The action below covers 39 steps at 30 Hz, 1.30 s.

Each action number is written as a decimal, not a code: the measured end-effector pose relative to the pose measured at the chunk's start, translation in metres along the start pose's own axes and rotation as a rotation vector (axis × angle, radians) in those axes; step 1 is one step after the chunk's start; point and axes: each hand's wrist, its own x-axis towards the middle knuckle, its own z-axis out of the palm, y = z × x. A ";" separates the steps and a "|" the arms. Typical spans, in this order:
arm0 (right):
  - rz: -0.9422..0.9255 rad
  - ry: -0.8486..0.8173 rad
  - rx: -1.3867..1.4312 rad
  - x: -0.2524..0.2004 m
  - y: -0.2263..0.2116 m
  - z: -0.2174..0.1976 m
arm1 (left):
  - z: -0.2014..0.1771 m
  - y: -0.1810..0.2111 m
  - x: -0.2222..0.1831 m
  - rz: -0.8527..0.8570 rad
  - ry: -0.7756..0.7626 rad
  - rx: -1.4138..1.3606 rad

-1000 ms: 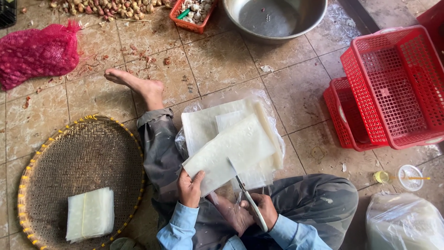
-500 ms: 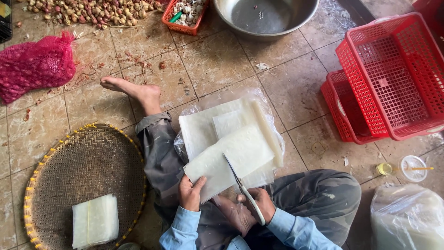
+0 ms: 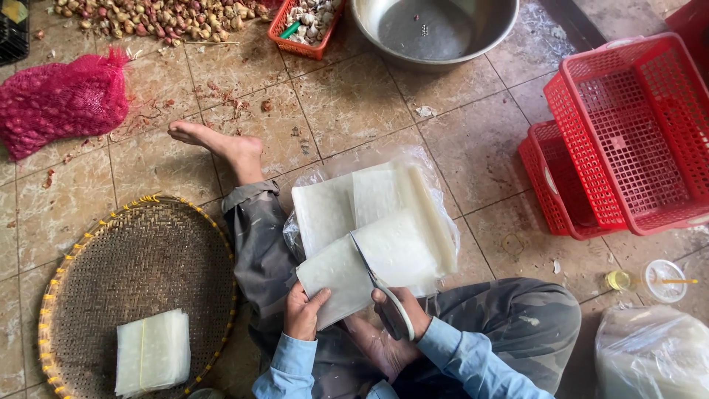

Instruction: Cutting stacks of thin white sheets into smaller rectangular pieces using scissors

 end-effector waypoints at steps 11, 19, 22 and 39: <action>0.009 0.053 -0.012 -0.003 0.002 0.013 | -0.015 -0.004 0.001 -0.063 0.007 -0.070; 0.001 -0.016 -0.021 0.002 -0.009 0.015 | -0.021 -0.003 -0.006 -0.152 -0.001 -0.047; -0.044 -0.003 0.046 0.003 0.005 0.009 | -0.026 -0.005 -0.007 -0.138 0.029 -0.077; -0.281 0.676 -0.602 0.014 -0.052 -0.090 | 0.132 -0.066 0.024 0.213 0.273 0.799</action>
